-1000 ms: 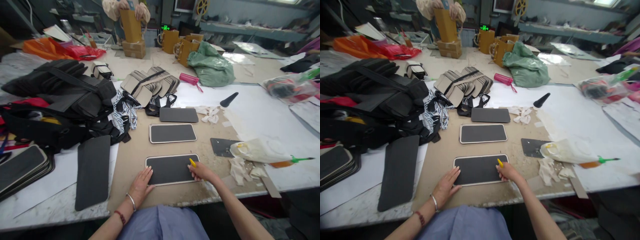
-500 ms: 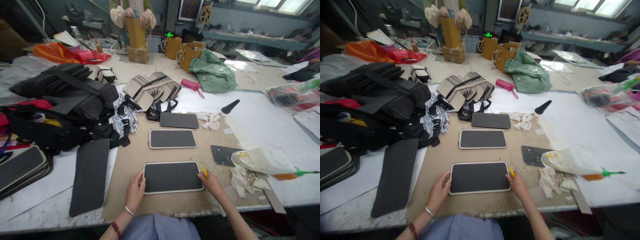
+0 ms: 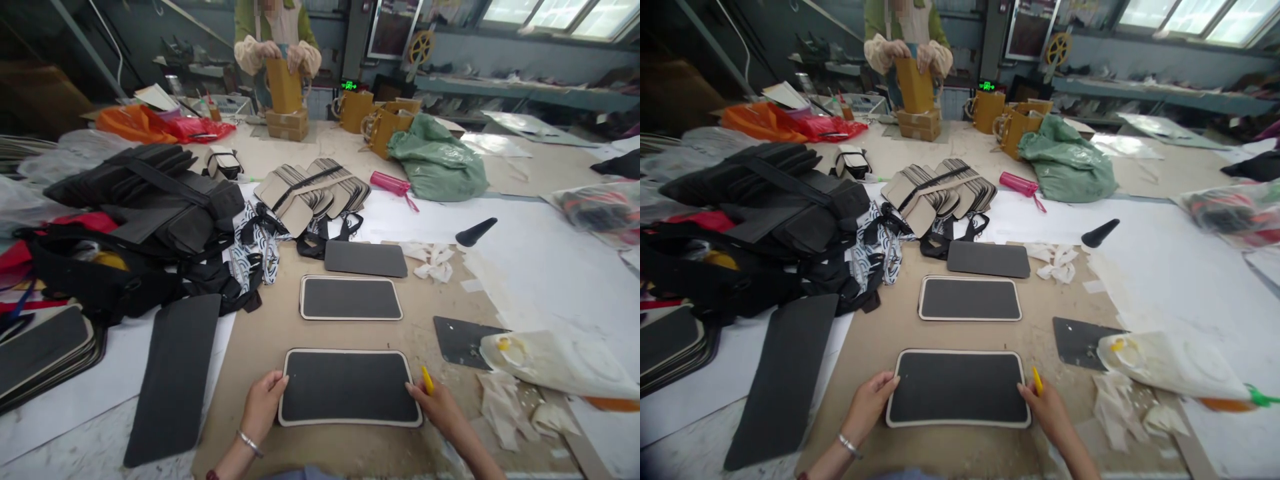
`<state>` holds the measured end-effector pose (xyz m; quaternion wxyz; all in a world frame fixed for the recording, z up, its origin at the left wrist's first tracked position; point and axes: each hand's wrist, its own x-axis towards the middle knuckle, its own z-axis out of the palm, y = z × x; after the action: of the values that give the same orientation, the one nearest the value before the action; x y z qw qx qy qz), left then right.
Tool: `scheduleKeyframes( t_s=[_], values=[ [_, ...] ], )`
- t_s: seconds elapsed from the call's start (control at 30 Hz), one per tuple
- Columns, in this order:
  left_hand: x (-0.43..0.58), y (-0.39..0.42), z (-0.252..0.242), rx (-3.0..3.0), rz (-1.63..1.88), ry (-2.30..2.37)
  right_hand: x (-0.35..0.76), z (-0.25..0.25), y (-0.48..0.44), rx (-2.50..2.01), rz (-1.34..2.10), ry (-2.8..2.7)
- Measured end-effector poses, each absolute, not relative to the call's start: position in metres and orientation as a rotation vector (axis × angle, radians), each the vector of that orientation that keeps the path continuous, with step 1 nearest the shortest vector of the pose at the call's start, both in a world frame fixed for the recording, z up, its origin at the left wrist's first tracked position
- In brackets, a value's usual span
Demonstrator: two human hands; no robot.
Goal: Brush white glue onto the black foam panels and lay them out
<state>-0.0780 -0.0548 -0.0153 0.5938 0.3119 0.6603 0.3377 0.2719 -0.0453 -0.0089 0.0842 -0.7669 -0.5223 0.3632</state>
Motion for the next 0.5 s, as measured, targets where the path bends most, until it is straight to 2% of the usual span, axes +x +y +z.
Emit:
scheduleKeyframes(
  t_s=[0.1, 0.27, 0.5],
  values=[
    [-0.074, -0.035, 0.001, 0.690, 0.825, 1.509, 0.279, 0.005, -0.030, -2.205, 1.149, -1.492],
    [-0.068, 0.038, 0.018, 0.731, 0.945, 1.517, 0.286, 0.026, 0.034, -2.145, 1.063, -1.468],
    [-0.061, 0.125, -0.010, 0.922, 0.929, 1.602, 0.290, 0.008, 0.120, -2.172, 1.002, -1.465]
  ],
)
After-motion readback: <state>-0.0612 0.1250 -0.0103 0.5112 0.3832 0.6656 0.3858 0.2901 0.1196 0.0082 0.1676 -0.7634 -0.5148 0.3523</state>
